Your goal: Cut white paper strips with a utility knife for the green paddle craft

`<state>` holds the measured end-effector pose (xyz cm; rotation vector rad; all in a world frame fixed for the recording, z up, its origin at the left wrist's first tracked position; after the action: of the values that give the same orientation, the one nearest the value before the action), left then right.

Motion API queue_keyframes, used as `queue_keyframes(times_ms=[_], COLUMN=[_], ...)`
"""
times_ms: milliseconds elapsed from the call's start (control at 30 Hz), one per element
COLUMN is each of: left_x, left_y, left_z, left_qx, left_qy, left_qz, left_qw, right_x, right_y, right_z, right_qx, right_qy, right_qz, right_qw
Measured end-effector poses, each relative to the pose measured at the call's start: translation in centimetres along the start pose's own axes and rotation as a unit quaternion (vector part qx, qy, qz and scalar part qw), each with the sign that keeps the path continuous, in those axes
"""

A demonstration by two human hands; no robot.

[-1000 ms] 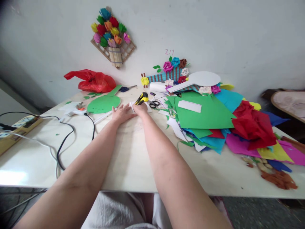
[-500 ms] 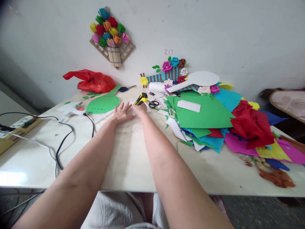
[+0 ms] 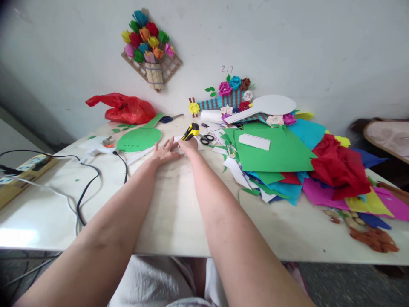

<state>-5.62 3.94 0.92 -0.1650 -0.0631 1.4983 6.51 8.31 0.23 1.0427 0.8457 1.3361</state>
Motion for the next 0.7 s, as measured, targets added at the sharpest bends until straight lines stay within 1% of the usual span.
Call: queue_keyframes(times_ms=[167, 400, 700], left_x=[-0.22, -0.75, -0.88], left_y=[-0.11, -0.39, -0.52], left_z=[0.23, 0.65, 0.79], left_qx=[0.003, -0.004, -0.008], left_qy=[0.006, 0.026, 0.023], left_qz=[-0.003, 0.000, 0.002], left_qw=[1.000, 1.000, 1.000], right_x=[0.14, -0.17, -0.08], right_y=[-0.07, 0.18, -0.02], right_z=[0.07, 0.29, 0.29], right_qx=[-0.016, -0.002, 0.017], right_qy=[0.006, 0.026, 0.027], right_qz=[0.016, 0.022, 0.025], right_qw=[1.000, 0.999, 0.999])
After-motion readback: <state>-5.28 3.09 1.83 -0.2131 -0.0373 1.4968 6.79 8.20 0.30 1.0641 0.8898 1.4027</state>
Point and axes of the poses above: each hand's wrist, its own x-axis towards the middle knuckle, its own z-axis out of the back of the hand, y = z × x, the point moved 3 cm from there along x, towards the middle knuckle, and after that the axes turned 3 degrees about z, right-handed, at the moved point
